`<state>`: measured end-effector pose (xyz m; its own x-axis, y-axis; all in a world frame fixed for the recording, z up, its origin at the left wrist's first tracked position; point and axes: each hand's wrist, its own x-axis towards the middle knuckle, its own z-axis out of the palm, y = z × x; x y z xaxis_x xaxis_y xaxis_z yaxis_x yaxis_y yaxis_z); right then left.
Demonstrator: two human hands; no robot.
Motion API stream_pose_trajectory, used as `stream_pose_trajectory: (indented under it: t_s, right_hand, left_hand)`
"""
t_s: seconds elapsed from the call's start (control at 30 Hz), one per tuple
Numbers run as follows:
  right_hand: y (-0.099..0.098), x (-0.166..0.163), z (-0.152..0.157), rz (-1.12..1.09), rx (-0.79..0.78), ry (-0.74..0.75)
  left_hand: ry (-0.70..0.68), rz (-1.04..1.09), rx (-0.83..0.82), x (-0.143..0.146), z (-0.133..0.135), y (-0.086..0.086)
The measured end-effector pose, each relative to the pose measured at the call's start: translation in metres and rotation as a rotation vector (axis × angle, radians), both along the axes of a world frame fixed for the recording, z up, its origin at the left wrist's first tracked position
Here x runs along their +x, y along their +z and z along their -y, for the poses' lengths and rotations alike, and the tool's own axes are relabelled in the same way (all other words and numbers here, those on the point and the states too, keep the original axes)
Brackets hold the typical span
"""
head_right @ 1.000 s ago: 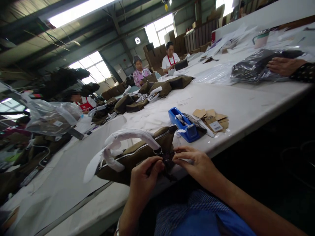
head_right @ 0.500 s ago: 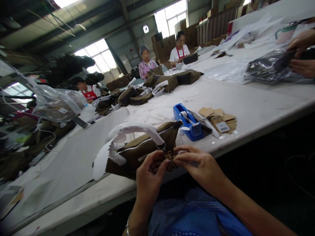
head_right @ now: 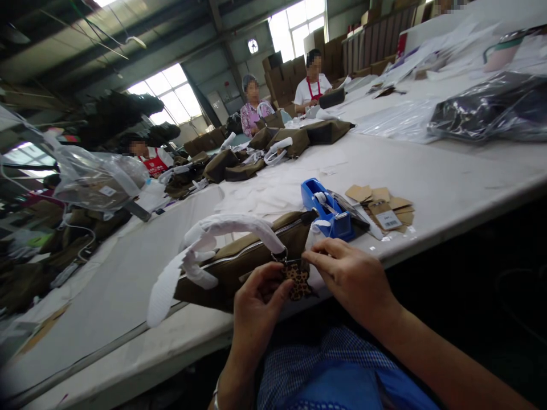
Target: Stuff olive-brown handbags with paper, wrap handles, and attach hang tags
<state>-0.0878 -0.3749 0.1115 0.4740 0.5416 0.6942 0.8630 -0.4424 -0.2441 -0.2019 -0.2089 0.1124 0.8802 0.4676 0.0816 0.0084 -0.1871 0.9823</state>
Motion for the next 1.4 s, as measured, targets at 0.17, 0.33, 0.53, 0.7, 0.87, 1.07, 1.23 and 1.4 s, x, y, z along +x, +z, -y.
stream_pose_trajectory:
  t_s: [0.17, 0.33, 0.53, 0.7, 0.87, 1.07, 1.23, 1.4]
  right_hand:
    - [0.001, 0.005, -0.005, -0.047, 0.061, 0.093]
    - [-0.004, 0.012, -0.011, -0.245, 0.129, 0.223]
    - [-0.01, 0.018, -0.017, -0.41, 0.241, 0.284]
    - [-0.014, 0.019, -0.019, -0.346, 0.242, 0.31]
    - [-0.012, 0.014, -0.019, -0.229, 0.161, 0.265]
    - [0.001, 0.003, -0.017, -0.449, 0.233, 0.276]
    - [-0.001, 0.004, -0.021, -0.706, 0.317, 0.418]
    - [-0.011, 0.007, -0.023, -0.707, 0.342, 0.438]
  left_hand:
    - [0.028, -0.005, 0.028, 0.001, 0.001, 0.001]
    - [0.05, 0.034, 0.154, -0.001, -0.002, 0.0]
    - [0.16, 0.132, 0.542, 0.002, -0.009, 0.0]
    - [0.156, 0.108, 0.503, 0.006, -0.008, 0.001]
    - [0.129, 0.092, 0.542, 0.007, -0.007, 0.003]
    - [0.137, 0.182, 0.416, 0.001, -0.004, 0.006]
    - [0.084, 0.184, 0.412, -0.002, 0.0, 0.01]
    - [0.078, 0.164, 0.414, -0.002, 0.0, 0.009]
